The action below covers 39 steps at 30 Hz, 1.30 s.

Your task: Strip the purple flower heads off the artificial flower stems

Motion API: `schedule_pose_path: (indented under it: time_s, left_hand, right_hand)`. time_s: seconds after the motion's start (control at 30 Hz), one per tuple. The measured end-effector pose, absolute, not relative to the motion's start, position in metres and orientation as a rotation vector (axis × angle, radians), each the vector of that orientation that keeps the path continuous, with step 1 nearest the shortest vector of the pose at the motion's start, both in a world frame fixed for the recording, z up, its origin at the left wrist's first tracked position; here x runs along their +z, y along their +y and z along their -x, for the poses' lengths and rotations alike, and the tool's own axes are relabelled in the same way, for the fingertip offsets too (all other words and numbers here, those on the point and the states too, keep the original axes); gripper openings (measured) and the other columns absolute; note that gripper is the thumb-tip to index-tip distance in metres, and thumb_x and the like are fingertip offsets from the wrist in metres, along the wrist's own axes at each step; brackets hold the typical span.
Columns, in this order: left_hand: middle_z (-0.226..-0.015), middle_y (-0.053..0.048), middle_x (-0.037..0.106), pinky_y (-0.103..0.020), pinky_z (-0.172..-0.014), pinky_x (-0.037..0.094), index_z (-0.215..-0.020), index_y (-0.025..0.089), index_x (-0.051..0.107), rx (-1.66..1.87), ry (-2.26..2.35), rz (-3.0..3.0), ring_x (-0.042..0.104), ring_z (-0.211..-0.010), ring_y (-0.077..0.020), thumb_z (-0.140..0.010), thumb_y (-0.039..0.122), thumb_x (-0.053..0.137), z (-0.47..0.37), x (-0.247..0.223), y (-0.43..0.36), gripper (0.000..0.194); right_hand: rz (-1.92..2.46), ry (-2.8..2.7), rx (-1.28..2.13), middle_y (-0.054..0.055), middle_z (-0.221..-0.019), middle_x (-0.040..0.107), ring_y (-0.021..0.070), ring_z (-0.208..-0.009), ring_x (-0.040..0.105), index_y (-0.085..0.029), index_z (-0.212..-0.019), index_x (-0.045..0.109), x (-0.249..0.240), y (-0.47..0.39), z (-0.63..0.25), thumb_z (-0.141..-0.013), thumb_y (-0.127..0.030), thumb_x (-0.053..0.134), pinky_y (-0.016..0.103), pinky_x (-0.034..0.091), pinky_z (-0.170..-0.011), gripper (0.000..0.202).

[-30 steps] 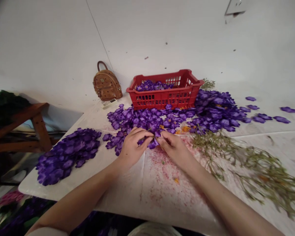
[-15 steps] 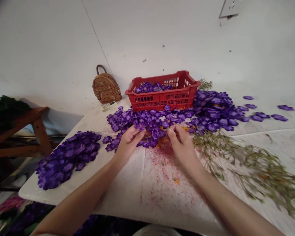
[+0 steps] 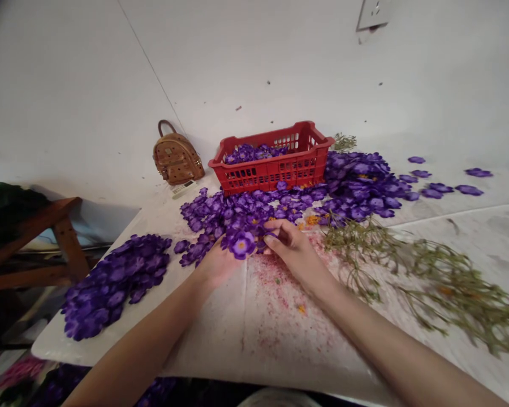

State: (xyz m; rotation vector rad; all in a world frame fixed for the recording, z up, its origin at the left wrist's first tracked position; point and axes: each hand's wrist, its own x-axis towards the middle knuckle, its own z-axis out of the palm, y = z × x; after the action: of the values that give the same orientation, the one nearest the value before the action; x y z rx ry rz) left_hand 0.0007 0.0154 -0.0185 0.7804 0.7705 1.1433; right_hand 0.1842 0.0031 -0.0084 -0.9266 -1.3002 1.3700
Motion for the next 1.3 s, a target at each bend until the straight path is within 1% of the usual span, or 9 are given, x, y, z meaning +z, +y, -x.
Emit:
schedule_pose_path:
  time_s: [0.13,0.3,0.37,0.47,0.6,0.7,0.97,1.2,1.3]
  left_hand:
    - [-0.087,-0.003,0.076,-0.031,-0.082,0.054,-0.084,0.020,0.077,1.163,0.786,-0.782,0.070,-0.085,-0.0188,-0.067,0.031,0.087,0.003,-0.024,0.019,0.022]
    - [-0.075,-0.003,0.072,-0.031,-0.073,0.052,-0.078,0.018,0.074,1.126,0.789,-0.812,0.067,-0.073,-0.0180,-0.061,0.031,0.091,0.004,-0.024,0.019,0.027]
    - [-0.072,-0.002,0.070,-0.030,-0.071,0.050,-0.077,0.018,0.073,1.106,0.782,-0.856,0.066,-0.071,-0.0174,-0.061,0.033,0.092,0.002,-0.022,0.017,0.029]
    - [-0.067,0.001,0.066,-0.026,-0.064,0.046,-0.077,0.018,0.072,1.108,0.786,-0.921,0.062,-0.065,-0.0143,-0.059,0.033,0.094,0.000,-0.018,0.016,0.032]
    - [-0.074,-0.001,0.068,-0.026,-0.070,0.047,-0.078,0.017,0.071,1.211,0.779,-0.903,0.062,-0.070,-0.0137,-0.057,0.031,0.096,-0.001,-0.016,0.016,0.036]
    - [-0.080,0.000,0.068,-0.025,-0.074,0.047,-0.083,0.017,0.070,1.300,0.755,-0.855,0.061,-0.073,-0.0114,-0.059,0.032,0.096,-0.001,-0.018,0.016,0.038]
    - [-0.080,0.002,0.061,-0.025,-0.069,0.045,-0.086,0.019,0.065,1.314,0.785,-0.887,0.056,-0.069,-0.0101,-0.066,0.031,0.090,-0.002,-0.014,0.015,0.035]
    - [-0.080,0.001,0.067,-0.023,-0.072,0.046,-0.082,0.017,0.069,1.213,0.916,-1.206,0.059,-0.073,-0.0111,-0.071,0.027,0.085,-0.010,-0.005,0.012,0.021]
    - [-0.079,0.001,0.068,-0.024,-0.071,0.047,-0.084,0.018,0.068,1.122,0.990,-1.209,0.060,-0.070,-0.0117,-0.068,0.031,0.088,-0.015,0.000,0.006,0.029]
  right_hand:
    - [0.956,-1.401,1.105,-0.001,-0.082,0.060,0.0194,-0.077,0.060,-0.026,-0.108,0.057,-0.015,0.008,-0.185,-0.084,-0.034,0.070,0.035,0.049,-0.075,0.028]
    - [0.977,-1.274,1.292,0.005,-0.104,0.069,0.0235,-0.092,0.064,-0.028,-0.119,0.059,-0.017,0.007,-0.183,-0.081,-0.041,0.074,0.039,0.051,-0.081,0.043]
    - [0.946,-1.226,1.407,0.004,-0.100,0.070,0.0225,-0.087,0.063,-0.027,-0.114,0.064,-0.014,0.005,-0.183,-0.080,-0.046,0.077,0.037,0.050,-0.075,0.041]
    - [0.881,-1.198,1.490,0.002,-0.085,0.067,0.0199,-0.079,0.059,-0.026,-0.093,0.070,-0.010,0.002,-0.183,-0.077,-0.048,0.080,0.034,0.047,-0.070,0.029]
    - [0.910,-0.993,1.512,-0.001,-0.076,0.058,0.0151,-0.066,0.048,-0.024,-0.076,0.067,-0.010,0.004,-0.183,-0.070,-0.048,0.087,0.030,0.040,-0.061,0.032]
    - [0.896,-0.877,1.550,-0.001,-0.076,0.056,0.0135,-0.064,0.043,-0.023,-0.073,0.065,-0.010,0.006,-0.184,-0.066,-0.047,0.090,0.029,0.037,-0.059,0.035]
    - [0.872,-0.770,1.581,0.000,-0.078,0.057,0.0138,-0.068,0.044,-0.022,-0.074,0.069,-0.009,0.006,-0.182,-0.063,-0.042,0.094,0.028,0.039,-0.059,0.034]
    - [0.896,-0.749,1.623,0.000,-0.075,0.060,0.0132,-0.066,0.046,-0.021,-0.075,0.069,-0.020,0.007,-0.184,-0.062,-0.041,0.094,0.028,0.039,-0.058,0.035]
    - [0.922,-0.801,1.648,0.001,-0.074,0.060,0.0142,-0.065,0.048,-0.021,-0.077,0.069,-0.022,0.007,-0.186,-0.066,-0.044,0.092,0.030,0.042,-0.059,0.034]
